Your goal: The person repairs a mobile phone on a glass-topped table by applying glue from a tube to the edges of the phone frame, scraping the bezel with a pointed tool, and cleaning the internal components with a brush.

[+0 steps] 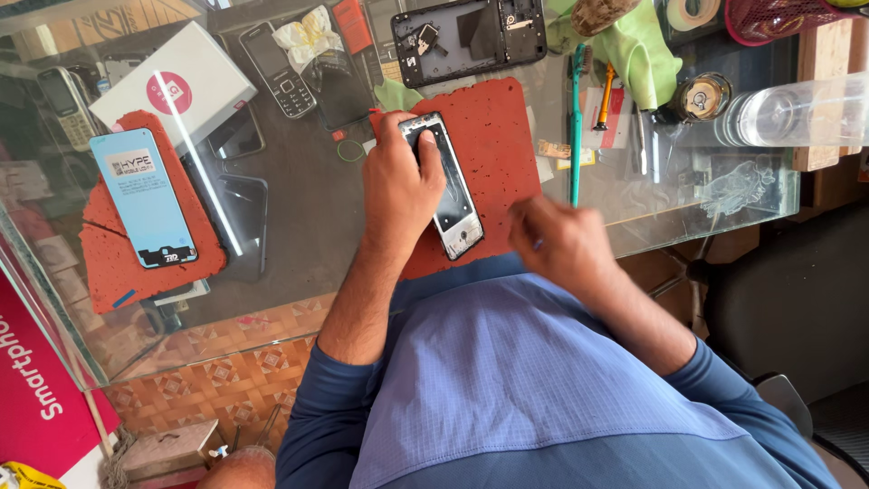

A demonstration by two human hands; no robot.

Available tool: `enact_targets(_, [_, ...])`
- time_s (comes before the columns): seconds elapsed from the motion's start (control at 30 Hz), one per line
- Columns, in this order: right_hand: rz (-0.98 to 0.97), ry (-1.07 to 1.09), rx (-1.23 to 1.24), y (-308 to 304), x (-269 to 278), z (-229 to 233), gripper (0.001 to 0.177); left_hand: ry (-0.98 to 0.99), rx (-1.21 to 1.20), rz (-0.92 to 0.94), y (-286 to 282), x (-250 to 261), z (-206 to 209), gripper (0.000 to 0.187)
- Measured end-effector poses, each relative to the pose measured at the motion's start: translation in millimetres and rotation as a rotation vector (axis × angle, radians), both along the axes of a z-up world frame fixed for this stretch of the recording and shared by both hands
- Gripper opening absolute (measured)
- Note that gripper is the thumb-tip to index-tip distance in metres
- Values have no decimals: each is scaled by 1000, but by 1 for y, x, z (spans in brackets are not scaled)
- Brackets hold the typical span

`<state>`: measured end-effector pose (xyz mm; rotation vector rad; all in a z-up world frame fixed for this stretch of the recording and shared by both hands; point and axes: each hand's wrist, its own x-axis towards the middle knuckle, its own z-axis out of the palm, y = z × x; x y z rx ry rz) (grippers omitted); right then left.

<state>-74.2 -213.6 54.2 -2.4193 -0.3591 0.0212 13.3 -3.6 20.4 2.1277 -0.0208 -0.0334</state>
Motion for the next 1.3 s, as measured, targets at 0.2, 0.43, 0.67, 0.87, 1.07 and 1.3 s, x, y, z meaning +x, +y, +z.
enact_targets(0.2, [-114, -234, -26, -5, 35, 1, 21, -22, -158, 21, 10, -3, -7, 22])
enact_targets(0.43, [-342, -208, -314, -30, 44, -10, 20, -50, -190, 87, 14, -10, -11, 21])
enact_targets(0.67, [-419, -174, -354, -35, 49, -16, 18, -11, -161, 43, 12, -6, -10, 19])
enact_targets(0.87, [47, -90, 12, 2, 49, 1, 43, -10, -112, 74, 4, -9, -14, 19])
enact_targets(1.07, [66, -13, 6, 37, 59, -8, 64, -74, -141, 98, 1, -14, -18, 17])
enact_targets(1.3, [57, 112, -54, 45, 60, -6, 63, -78, -159, 99, 2, -13, -23, 17])
